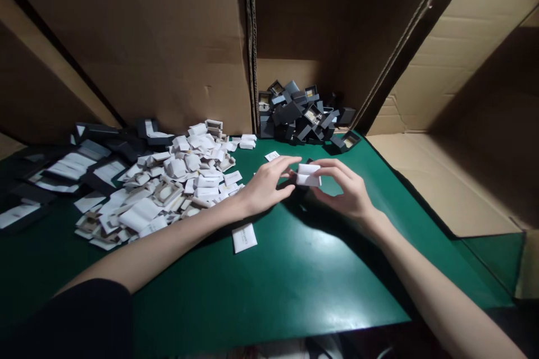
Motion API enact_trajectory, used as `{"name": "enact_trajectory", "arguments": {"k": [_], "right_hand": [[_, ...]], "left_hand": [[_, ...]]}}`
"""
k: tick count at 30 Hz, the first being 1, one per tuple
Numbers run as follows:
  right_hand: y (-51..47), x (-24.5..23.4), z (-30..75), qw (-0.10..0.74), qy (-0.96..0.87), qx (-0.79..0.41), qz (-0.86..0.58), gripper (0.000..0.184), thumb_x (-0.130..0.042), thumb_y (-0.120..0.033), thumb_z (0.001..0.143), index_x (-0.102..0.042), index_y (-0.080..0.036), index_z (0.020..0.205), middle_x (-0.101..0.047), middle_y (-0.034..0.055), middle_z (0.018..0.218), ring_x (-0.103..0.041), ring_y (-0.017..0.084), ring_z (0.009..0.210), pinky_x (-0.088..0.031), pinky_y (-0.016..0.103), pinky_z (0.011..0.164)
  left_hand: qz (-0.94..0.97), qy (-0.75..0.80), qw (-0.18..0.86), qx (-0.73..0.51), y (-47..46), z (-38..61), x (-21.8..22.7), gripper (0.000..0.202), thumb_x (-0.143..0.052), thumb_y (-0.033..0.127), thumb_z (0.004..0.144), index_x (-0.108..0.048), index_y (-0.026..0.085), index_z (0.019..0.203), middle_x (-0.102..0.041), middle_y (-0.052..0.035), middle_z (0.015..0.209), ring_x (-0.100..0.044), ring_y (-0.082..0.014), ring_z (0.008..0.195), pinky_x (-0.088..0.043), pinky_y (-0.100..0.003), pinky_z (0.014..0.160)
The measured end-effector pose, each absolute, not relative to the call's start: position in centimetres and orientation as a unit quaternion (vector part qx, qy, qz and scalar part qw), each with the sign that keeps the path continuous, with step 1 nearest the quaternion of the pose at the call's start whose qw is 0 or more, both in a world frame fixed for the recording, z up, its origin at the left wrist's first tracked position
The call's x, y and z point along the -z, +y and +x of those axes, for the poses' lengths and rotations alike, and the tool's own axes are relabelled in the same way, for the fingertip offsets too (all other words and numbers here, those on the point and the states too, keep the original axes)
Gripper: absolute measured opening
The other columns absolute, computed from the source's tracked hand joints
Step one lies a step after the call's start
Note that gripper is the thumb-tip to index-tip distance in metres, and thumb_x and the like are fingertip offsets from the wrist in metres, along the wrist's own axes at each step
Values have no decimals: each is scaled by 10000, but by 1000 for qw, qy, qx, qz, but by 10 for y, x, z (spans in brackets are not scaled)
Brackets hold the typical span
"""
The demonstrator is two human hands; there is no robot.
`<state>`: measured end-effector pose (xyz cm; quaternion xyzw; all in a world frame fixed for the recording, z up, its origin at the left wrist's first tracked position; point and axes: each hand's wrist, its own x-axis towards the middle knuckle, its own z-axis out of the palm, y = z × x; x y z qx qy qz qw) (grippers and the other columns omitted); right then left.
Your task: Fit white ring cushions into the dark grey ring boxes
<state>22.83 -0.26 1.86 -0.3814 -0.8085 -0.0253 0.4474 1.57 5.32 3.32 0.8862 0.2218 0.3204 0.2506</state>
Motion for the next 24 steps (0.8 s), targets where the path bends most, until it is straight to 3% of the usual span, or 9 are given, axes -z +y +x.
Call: {"name": "enact_trajectory", "arguments": {"k": [5,9,13,20,24], "right_hand": [[3,-20,247,440,-797,66,-408,252,-621,-152,803,-563,-216,1040,-628,112,1095,-633,218,982,-535,360,828],[5,-16,245,405,-824,54,-392,248,-592,-175,838,-552,-213,1080,-629,118,1116,-625,223,1027,-538,367,843],[4,-12,239,377,-840,63,-385,229,-571,-182,858,-551,-200,1085,-627,139,1136,-611,238,1052,-523,385,843],[2,-18,238,292,-859,96,-410,210,-584,-260,862,-579,-211,1066,-676,105,1054,-615,242,894,-452,375,692],[3,-12,235,291,-853,90,-423,234,-571,-212,860,-560,-197,1094,-658,116,1085,-593,253,922,-473,385,710]], "left_hand": [[929,223,167,-242,60,13,-21,453,-550,139,850,-488,188,1296,-505,-103,1359,-449,-246,1284,-394,-456,1078],[943,210,127,-225,62,10,-18,313,-512,162,894,-548,180,1204,-591,-94,1192,-557,-222,1120,-491,-383,936],[949,211,91,-217,64,10,-16,189,-514,208,911,-607,167,1071,-608,-72,1015,-595,-195,957,-502,-316,806],[953,203,70,-215,66,9,-7,122,-564,233,894,-646,158,945,-632,-60,925,-586,-184,886,-478,-289,746],[948,199,81,-233,69,9,-3,125,-559,221,894,-658,160,939,-634,-60,916,-585,-184,890,-481,-296,759]]}}
